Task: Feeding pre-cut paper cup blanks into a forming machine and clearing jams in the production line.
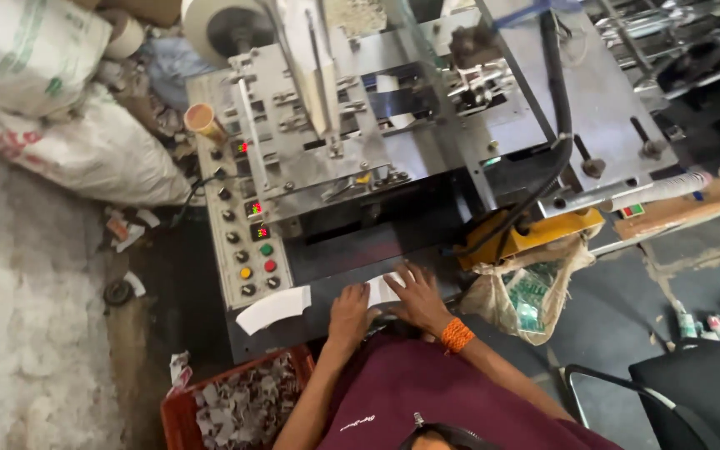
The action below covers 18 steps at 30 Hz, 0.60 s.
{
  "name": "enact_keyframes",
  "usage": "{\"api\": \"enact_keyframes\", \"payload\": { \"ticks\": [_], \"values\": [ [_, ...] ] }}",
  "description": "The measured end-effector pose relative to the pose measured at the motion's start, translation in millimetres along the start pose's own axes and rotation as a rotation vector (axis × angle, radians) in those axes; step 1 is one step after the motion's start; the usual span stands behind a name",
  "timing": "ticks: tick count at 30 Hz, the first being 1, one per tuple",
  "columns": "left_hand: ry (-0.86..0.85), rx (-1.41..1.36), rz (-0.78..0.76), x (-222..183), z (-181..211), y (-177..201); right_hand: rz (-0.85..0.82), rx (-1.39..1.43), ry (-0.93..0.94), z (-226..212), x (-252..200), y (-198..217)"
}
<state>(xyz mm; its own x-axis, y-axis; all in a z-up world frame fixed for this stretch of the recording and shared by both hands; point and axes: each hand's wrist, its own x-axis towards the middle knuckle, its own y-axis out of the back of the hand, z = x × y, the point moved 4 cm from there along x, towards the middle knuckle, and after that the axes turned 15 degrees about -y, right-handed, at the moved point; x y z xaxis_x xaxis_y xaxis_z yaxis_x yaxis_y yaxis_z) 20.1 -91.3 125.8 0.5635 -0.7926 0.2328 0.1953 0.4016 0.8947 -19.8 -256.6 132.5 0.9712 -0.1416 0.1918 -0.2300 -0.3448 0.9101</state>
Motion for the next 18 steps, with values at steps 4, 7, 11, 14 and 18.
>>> {"api": "enact_keyframes", "payload": {
  "ticks": [4,7,11,14,18],
  "values": [
    [0.028,-0.007,-0.019,-2.4,-17.5,-44.1,-0.297,-0.120,-0.017,14.3,-3.3,-47.3],
    [0.085,0.068,-0.057,1.3,-19.3,-58.0,-0.275,-0.101,-0.089,16.3,-4.4,-56.3],
    [0.084,0.027,-0.082,12.3,-12.0,-46.9,-0.250,-0.130,-0.180,21.2,-5.6,-76.7],
    [0.077,0.033,-0.136,10.4,-16.6,-52.4,-0.237,-0.128,-0.154,19.1,-2.0,-75.9],
    [0.053,0.007,-0.162,17.2,-16.7,-37.4,-0.307,-0.205,-0.160,7.6,8.7,-50.8]
  ]
}}
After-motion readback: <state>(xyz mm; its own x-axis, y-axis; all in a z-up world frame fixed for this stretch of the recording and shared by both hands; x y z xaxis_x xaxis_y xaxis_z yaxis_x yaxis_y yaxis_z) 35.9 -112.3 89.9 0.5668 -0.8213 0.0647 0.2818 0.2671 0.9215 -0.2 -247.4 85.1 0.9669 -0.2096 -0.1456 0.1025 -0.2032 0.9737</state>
